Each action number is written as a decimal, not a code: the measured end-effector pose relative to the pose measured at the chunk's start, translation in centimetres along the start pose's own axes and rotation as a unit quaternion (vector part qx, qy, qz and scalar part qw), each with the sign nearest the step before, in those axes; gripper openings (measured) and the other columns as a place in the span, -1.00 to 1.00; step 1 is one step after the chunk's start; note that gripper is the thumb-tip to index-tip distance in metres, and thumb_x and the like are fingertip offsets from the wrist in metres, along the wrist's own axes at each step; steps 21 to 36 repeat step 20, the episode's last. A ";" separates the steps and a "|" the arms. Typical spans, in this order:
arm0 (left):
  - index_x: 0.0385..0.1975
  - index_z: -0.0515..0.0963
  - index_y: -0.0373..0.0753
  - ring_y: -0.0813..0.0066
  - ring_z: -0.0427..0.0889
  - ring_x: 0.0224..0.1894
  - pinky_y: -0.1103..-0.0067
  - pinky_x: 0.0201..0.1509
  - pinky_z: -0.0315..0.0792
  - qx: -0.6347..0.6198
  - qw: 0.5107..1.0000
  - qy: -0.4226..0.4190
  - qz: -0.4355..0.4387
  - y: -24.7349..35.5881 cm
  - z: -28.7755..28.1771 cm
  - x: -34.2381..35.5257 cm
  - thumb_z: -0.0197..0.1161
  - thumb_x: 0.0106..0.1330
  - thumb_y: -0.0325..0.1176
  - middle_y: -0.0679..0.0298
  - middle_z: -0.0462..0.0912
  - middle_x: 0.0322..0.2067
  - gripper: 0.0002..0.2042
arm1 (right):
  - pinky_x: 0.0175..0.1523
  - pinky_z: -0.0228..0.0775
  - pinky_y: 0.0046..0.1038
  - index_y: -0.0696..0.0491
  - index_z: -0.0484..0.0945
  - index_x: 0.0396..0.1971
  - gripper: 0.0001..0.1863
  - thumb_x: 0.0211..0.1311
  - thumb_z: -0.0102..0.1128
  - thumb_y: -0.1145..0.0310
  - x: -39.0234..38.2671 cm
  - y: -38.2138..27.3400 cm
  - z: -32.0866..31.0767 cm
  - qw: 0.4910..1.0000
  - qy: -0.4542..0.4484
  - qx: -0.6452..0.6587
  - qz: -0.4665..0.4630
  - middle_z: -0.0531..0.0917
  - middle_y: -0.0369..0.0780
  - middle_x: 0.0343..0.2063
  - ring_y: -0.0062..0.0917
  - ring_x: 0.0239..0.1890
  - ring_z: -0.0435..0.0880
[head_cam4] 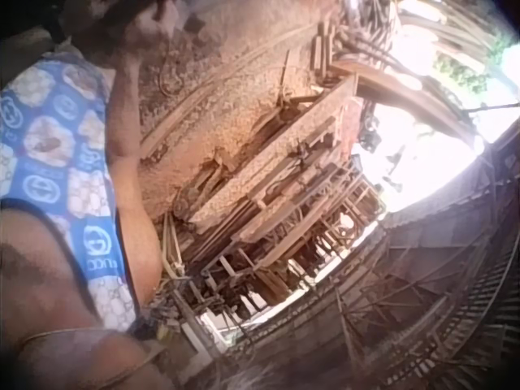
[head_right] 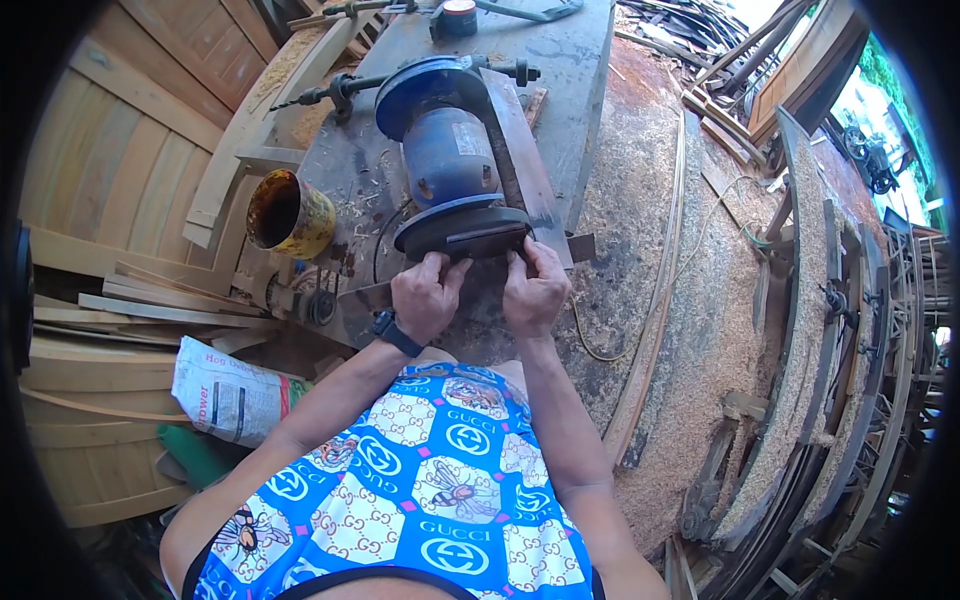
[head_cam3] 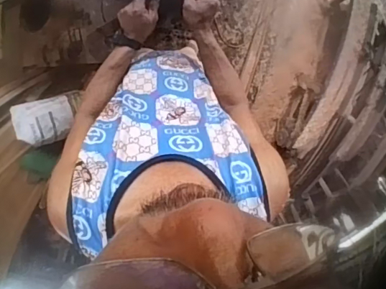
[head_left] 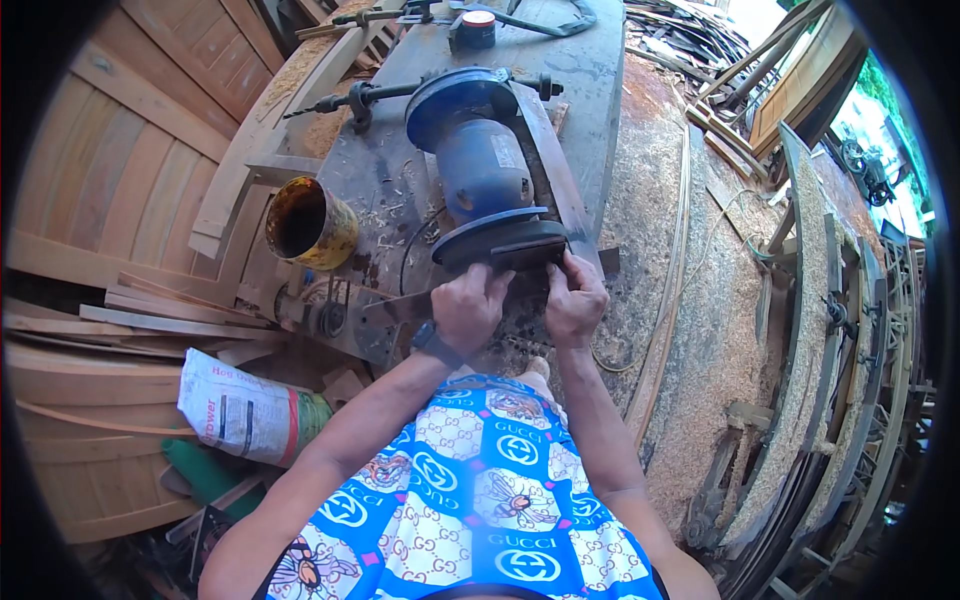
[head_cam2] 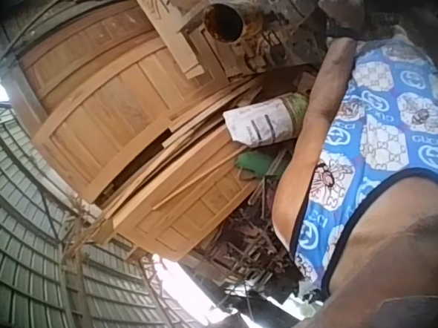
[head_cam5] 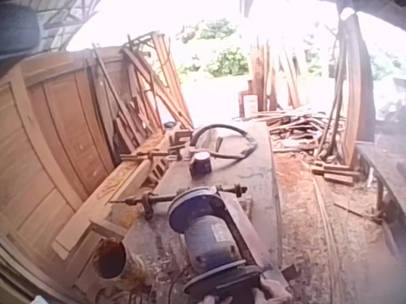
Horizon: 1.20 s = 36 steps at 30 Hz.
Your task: The person holds a metal part against the rotating wheel of a bench grinder and then applies liquid from a container to the part using a small brush.
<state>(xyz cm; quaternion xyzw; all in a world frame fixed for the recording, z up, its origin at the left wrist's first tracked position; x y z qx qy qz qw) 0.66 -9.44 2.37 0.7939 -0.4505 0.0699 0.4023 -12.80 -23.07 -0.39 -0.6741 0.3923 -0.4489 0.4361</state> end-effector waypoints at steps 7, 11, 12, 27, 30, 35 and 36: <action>-0.33 0.61 -0.26 -0.03 0.74 -0.53 0.21 -0.50 0.53 0.005 1.000 -0.005 -0.001 0.3 -0.1 0.1 0.47 0.43 -0.22 0.03 0.70 -0.58 -0.75 | 0.05 0.68 -0.40 0.28 0.78 0.00 -0.71 0.28 0.43 0.60 0.0 0.4 0.0 1.000 -0.002 -0.004 0.006 0.81 -0.03 -0.08 -0.36 -0.08 0.84; -0.36 0.56 -0.20 -0.05 0.72 -0.56 0.17 -0.54 0.51 0.003 1.000 -0.006 -0.004 0.2 -0.4 0.1 0.42 0.45 -0.17 0.04 0.71 -0.57 -0.73 | 0.10 0.68 -0.36 0.29 0.78 -0.02 -0.70 0.24 0.44 0.60 -0.1 0.4 0.0 1.000 0.006 -0.012 -0.006 0.81 0.01 -0.07 -0.28 -0.05 0.85; -0.37 0.55 -0.19 -0.06 0.72 -0.56 0.17 -0.54 0.51 -0.001 1.000 -0.006 -0.006 0.3 -0.5 0.0 0.43 0.45 -0.18 0.04 0.70 -0.57 -0.74 | 0.10 0.68 -0.36 0.29 0.78 -0.02 -0.70 0.24 0.44 0.60 -0.1 0.4 -0.1 1.000 0.007 -0.012 -0.004 0.81 0.01 -0.07 -0.28 -0.05 0.85; -0.30 0.62 -0.28 -0.08 0.74 -0.50 0.19 -0.45 0.54 -0.014 0.999 -0.015 -0.031 -0.2 -1.5 -0.2 0.44 0.47 -0.22 -0.01 0.70 -0.56 -0.75 | 0.17 0.66 -0.30 0.29 0.78 0.00 -0.66 0.21 0.46 0.57 -0.5 -0.1 0.6 1.000 -0.010 -0.025 -0.017 0.81 0.07 -0.03 -0.15 0.01 0.84; -0.30 0.62 -0.28 -0.08 0.74 -0.50 0.19 -0.45 0.54 -0.014 0.999 -0.015 -0.031 -0.2 -1.5 -0.2 0.44 0.47 -0.22 -0.01 0.70 -0.56 -0.75 | 0.17 0.66 -0.30 0.29 0.78 0.00 -0.66 0.21 0.46 0.57 -0.5 -0.1 0.6 1.000 -0.010 -0.025 -0.017 0.81 0.07 -0.03 -0.15 0.01 0.84; -0.30 0.62 -0.28 -0.08 0.74 -0.50 0.19 -0.45 0.54 -0.014 0.999 -0.015 -0.031 -0.2 -1.5 -0.2 0.44 0.47 -0.22 -0.01 0.70 -0.56 -0.75 | 0.17 0.66 -0.30 0.29 0.78 0.00 -0.66 0.21 0.46 0.57 -0.5 -0.1 0.6 1.000 -0.010 -0.025 -0.017 0.81 0.07 -0.03 -0.15 0.01 0.84; -0.30 0.62 -0.28 -0.08 0.74 -0.50 0.19 -0.45 0.54 -0.014 0.999 -0.015 -0.031 -0.2 -1.5 -0.2 0.44 0.47 -0.22 -0.01 0.70 -0.56 -0.75 | 0.17 0.66 -0.30 0.29 0.78 0.00 -0.66 0.21 0.46 0.57 -0.5 -0.1 0.6 1.000 -0.010 -0.025 -0.017 0.81 0.07 -0.03 -0.15 0.01 0.84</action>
Point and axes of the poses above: each hand's wrist, its own x-axis towards the middle knuckle, its own z-axis out of the palm, y = z × x, the point moved 5 cm from there along x, towards the middle knuckle
